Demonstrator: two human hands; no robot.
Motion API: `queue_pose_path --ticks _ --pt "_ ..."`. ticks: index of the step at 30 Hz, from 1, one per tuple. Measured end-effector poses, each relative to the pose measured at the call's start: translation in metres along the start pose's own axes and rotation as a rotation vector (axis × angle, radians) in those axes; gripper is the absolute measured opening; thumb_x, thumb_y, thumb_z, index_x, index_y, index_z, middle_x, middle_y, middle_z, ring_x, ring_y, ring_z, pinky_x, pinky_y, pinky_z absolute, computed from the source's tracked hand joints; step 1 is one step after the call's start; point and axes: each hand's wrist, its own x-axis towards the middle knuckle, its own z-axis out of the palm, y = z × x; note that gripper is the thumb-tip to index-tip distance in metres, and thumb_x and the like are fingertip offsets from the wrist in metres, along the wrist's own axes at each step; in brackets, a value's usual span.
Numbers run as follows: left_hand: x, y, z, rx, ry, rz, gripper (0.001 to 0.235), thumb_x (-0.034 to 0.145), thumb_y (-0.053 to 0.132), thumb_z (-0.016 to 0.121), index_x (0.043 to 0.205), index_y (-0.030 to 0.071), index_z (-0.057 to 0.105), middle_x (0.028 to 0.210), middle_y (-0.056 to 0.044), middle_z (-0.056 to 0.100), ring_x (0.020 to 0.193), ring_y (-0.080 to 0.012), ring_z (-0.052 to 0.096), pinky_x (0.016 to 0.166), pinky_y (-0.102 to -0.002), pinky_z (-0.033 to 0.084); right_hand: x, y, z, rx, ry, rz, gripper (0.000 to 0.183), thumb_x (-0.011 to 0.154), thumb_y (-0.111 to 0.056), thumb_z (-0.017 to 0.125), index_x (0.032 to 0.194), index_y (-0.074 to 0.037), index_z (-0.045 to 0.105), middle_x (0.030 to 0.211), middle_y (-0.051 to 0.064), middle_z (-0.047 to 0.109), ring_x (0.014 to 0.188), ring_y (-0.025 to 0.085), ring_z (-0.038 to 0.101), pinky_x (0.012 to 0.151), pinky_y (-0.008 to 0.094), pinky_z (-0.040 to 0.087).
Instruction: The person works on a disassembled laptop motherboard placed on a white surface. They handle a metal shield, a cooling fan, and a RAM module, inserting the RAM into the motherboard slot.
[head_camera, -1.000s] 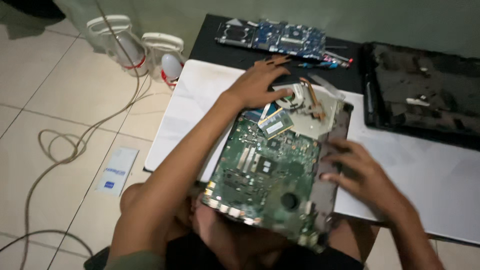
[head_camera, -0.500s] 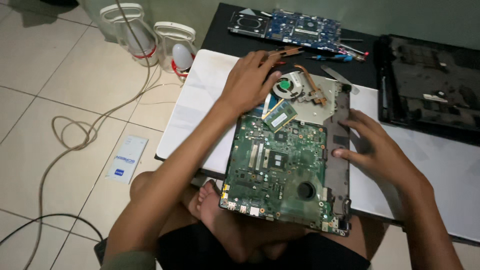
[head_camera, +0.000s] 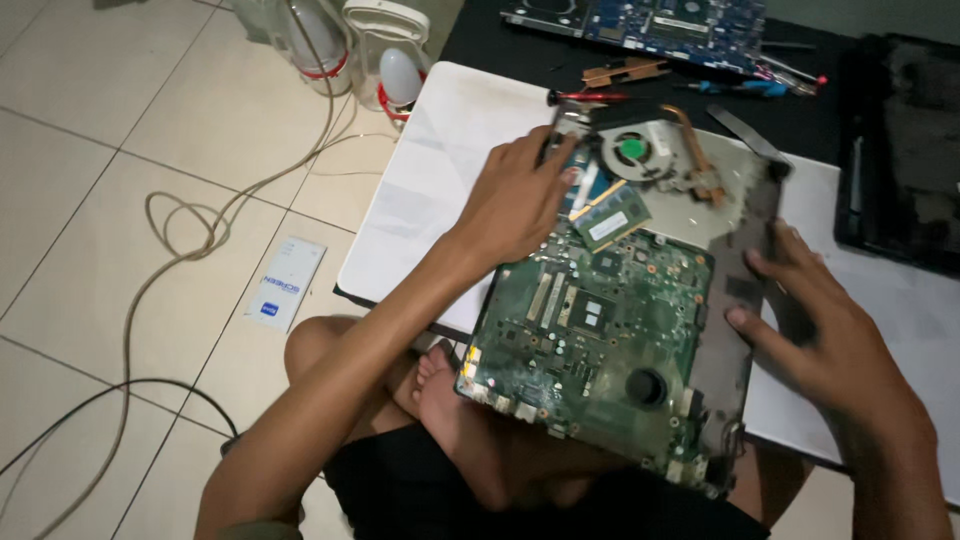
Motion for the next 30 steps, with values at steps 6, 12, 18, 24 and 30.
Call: queue_pose_path --ticks 6,12,18,24,30 --pt "0.04 -0.021 0.022 0.025 -0.129 0.134 0.058 0.13 0.042 0.031 0.173 0.009 0.05 0.163 -0.029 0.061 0.147 -0.0437 0.067 0.13 -0.067 0.044 -0.023 0.016 0.006 -0.126 0.067 -0.19 0.094 0.085 -0.045 0.088 0.167 -0.005 0.066 0.186 0.019 0.053 0.177 0.038 0.042 0.137 0.062 0.031" --pt "0.091 -0.053 0.021 -0.053 -0.184 0.447 0.053 0.132 0.033 0.039 0.171 0.004 0.06 0.158 -0.026 0.066 0.142 -0.05 0.066 0.111 -0.061 0.052 -0.05 0.036 0.036 -0.491 0.245 -0.337 0.102 0.084 -0.074 0.078 0.173 -0.028 0.064 0.187 0.007 0.061 0.172 0.031 0.055 0.11 0.056 0.051" --pt "0.124 -0.056 0.018 0.259 -0.157 0.629 0.044 0.13 0.03 0.05 0.167 0.01 0.063 0.149 -0.025 0.066 0.129 -0.0469 0.067 0.097 -0.056 0.052 -0.067 -0.015 0.048 -0.519 0.232 -0.292 0.103 0.082 -0.086 0.077 0.164 -0.025 0.069 0.165 0.015 0.069 0.143 0.039 0.066 0.099 0.056 0.055" --pt "0.129 -0.054 0.022 0.351 -0.125 0.639 0.026 0.123 0.029 0.061 0.144 0.014 0.065 0.177 -0.025 0.053 0.142 -0.041 0.07 0.101 -0.053 0.049 -0.078 -0.037 0.071 -0.743 0.324 -0.313 0.105 0.082 -0.102 0.065 0.155 -0.028 0.075 0.134 0.008 0.078 0.106 0.035 0.076 0.078 0.049 0.058" --pt "0.08 0.005 -0.008 0.204 -0.258 -0.049 0.044 0.123 0.04 0.053 0.127 0.005 0.08 0.113 -0.025 0.078 0.095 -0.0431 0.078 0.077 -0.059 0.062 -0.076 -0.021 0.065 -0.549 0.328 -0.376 0.079 0.087 -0.08 0.082 0.15 -0.033 0.078 0.128 0.009 0.079 0.104 0.035 0.075 0.082 0.052 0.056"
